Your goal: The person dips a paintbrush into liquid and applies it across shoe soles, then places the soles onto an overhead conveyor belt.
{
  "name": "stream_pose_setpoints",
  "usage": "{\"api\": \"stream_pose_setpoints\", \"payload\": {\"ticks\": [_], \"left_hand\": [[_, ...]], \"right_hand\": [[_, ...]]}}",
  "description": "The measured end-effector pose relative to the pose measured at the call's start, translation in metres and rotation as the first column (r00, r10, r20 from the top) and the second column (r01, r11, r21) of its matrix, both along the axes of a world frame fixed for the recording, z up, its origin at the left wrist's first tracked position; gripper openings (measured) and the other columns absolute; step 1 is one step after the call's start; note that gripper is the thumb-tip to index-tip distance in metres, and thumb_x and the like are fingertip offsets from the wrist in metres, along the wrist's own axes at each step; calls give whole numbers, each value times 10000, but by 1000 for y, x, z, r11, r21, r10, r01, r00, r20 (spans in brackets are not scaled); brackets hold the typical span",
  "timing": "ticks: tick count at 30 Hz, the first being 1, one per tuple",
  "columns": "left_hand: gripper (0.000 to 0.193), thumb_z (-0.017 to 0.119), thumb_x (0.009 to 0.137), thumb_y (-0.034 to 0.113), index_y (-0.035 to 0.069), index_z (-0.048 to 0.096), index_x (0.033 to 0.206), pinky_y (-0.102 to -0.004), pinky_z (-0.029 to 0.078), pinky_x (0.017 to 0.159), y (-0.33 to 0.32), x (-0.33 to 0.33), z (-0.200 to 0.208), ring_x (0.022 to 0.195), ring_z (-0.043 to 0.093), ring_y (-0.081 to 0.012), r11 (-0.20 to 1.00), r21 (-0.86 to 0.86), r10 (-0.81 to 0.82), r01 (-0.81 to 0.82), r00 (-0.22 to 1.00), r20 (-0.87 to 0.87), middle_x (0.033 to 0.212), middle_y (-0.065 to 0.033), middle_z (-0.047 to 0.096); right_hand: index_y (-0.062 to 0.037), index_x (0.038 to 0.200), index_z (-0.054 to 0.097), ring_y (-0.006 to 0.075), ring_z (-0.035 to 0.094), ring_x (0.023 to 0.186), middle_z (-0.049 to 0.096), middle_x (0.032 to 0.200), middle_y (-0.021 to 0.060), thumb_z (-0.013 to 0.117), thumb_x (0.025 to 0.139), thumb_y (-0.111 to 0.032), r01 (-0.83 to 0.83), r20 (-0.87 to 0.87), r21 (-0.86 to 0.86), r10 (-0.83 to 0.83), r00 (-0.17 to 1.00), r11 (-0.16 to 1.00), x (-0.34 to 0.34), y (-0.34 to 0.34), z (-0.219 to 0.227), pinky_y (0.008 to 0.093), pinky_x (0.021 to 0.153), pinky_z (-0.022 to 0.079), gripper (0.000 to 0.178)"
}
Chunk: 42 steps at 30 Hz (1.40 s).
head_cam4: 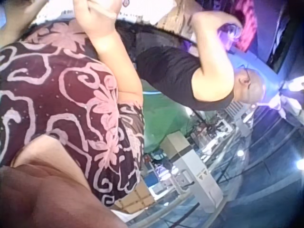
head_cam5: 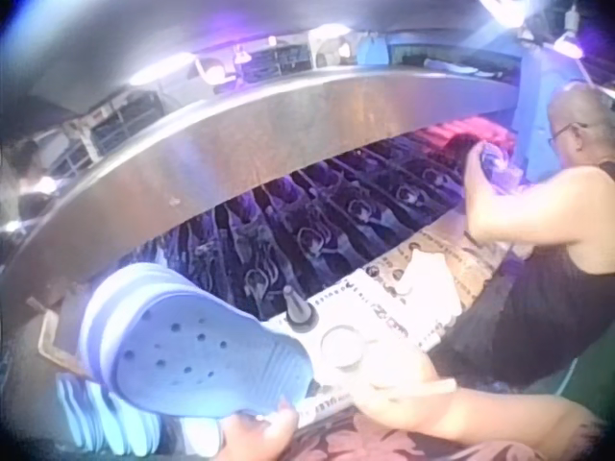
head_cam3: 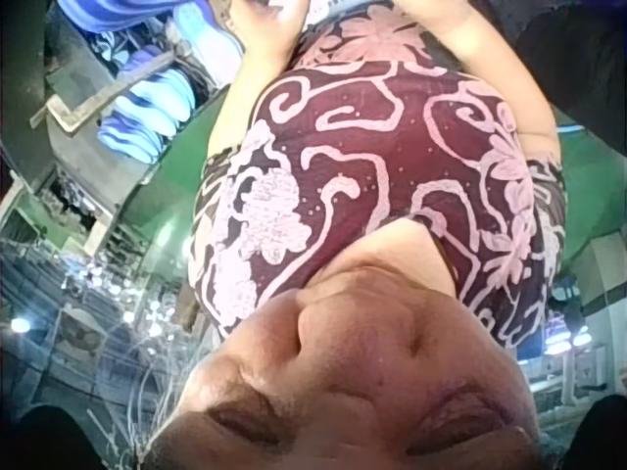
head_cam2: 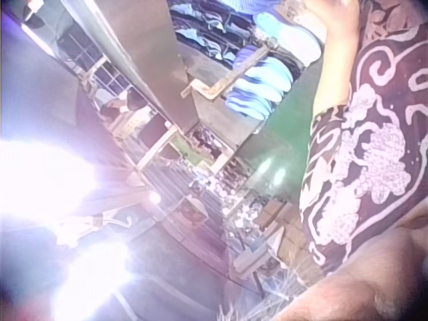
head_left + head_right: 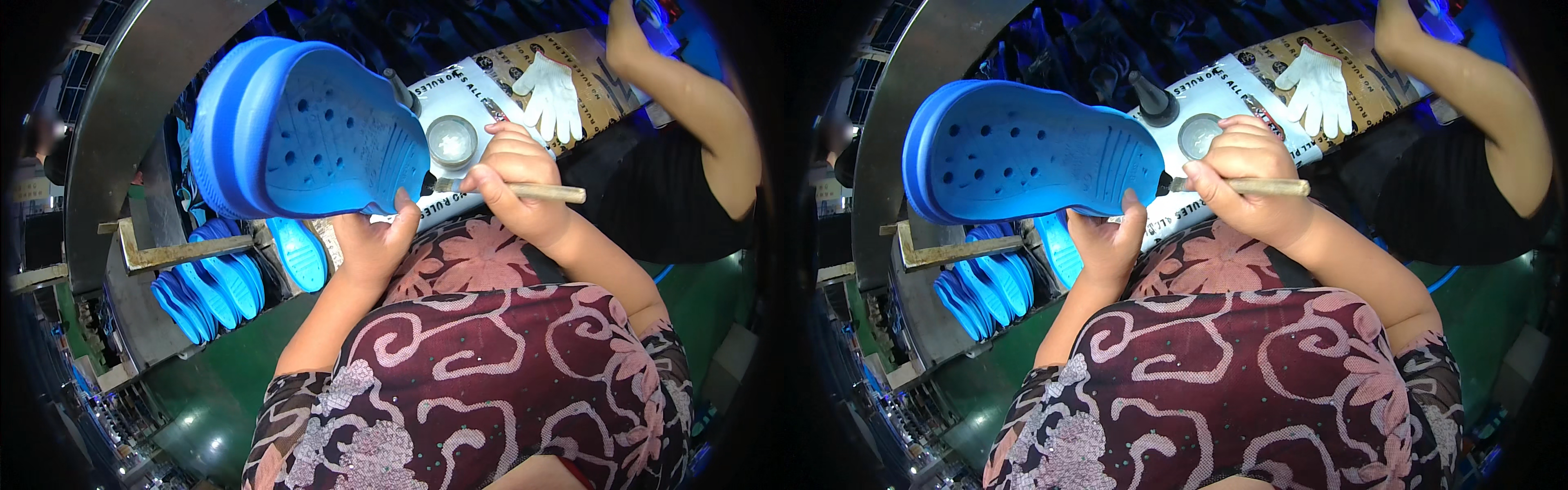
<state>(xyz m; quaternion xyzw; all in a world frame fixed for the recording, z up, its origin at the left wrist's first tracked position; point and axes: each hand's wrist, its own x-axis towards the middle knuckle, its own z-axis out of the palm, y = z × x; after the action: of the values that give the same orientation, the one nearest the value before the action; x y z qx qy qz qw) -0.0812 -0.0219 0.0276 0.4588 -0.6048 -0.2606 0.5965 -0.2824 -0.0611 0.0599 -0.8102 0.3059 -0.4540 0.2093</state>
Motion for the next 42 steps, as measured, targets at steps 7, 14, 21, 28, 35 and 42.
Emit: {"api": "stream_pose_setpoints", "payload": {"ticks": [7, 14, 21, 28, 35, 42], "left_hand": [[425, 591, 745, -93, -30, 430, 1133, -283, 471, 808, 0, 0, 0, 887, 594, -170, 998, 15, -55, 55, 998, 9, 1009, -114, 582], [313, 605, 686, -90, -43, 547, 989, -280, 485, 702, -4, -4, 2, 795, 607, -174, 997, -72, 25, -27, 999, -27, 902, -103, 601], [274, 615, 674, -77, -38, 598, 944, -285, 490, 669, 1, 1, 0, 754, 616, -188, 998, -41, 41, -39, 998, 47, 869, -101, 627], [207, 611, 703, 8, -24, 636, 906, -333, 500, 690, -3, 5, 22, 731, 626, -258, 992, -126, 68, -24, 931, 359, 850, -130, 650], [258, 614, 708, 2, -35, 620, 963, -330, 492, 749, -9, -2, 19, 827, 621, -220, 986, -140, 114, -88, 975, 191, 904, -122, 639], [660, 648, 785, 123, -57, 298, 1315, -338, 535, 771, -8, 11, 98, 867, 645, -241, 908, 308, -161, 285, 915, -371, 1075, -178, 593]], "right_hand": [[-65, 640, 641, 220, 541, 579, 528, 554, 45, 649, 798, -153, 22, 62, -64, -18, 998, 998, 10, 3, -2, 368, 794, 443, 181], [-59, 671, 655, 225, 544, 594, 564, 594, 53, 629, 819, -170, -8, 84, 1, 8, 996, 1000, 7, 1, 6, 374, 797, 440, 187], [-53, 665, 654, 221, 546, 597, 573, 588, 51, 596, 855, -172, -34, 63, 81, 29, 998, 996, 6, 4, 4, 373, 798, 439, 232], [-57, 648, 640, 221, 554, 599, 585, 602, 44, 611, 837, -135, 37, 52, 3, -37, 998, 999, 11, 4, 3, 379, 808, 428, 207], [-61, 623, 626, 232, 540, 584, 572, 590, 46, 591, 837, -110, 146, 48, -11, -146, 988, 989, -8, 1, 14, 387, 824, 428, 222], [-66, 621, 612, 249, 505, 630, 540, 598, 60, 583, 837, -54, 226, 239, 68, -236, 942, 972, -44, 2, -5, 356, 744, 424, 218]]}}
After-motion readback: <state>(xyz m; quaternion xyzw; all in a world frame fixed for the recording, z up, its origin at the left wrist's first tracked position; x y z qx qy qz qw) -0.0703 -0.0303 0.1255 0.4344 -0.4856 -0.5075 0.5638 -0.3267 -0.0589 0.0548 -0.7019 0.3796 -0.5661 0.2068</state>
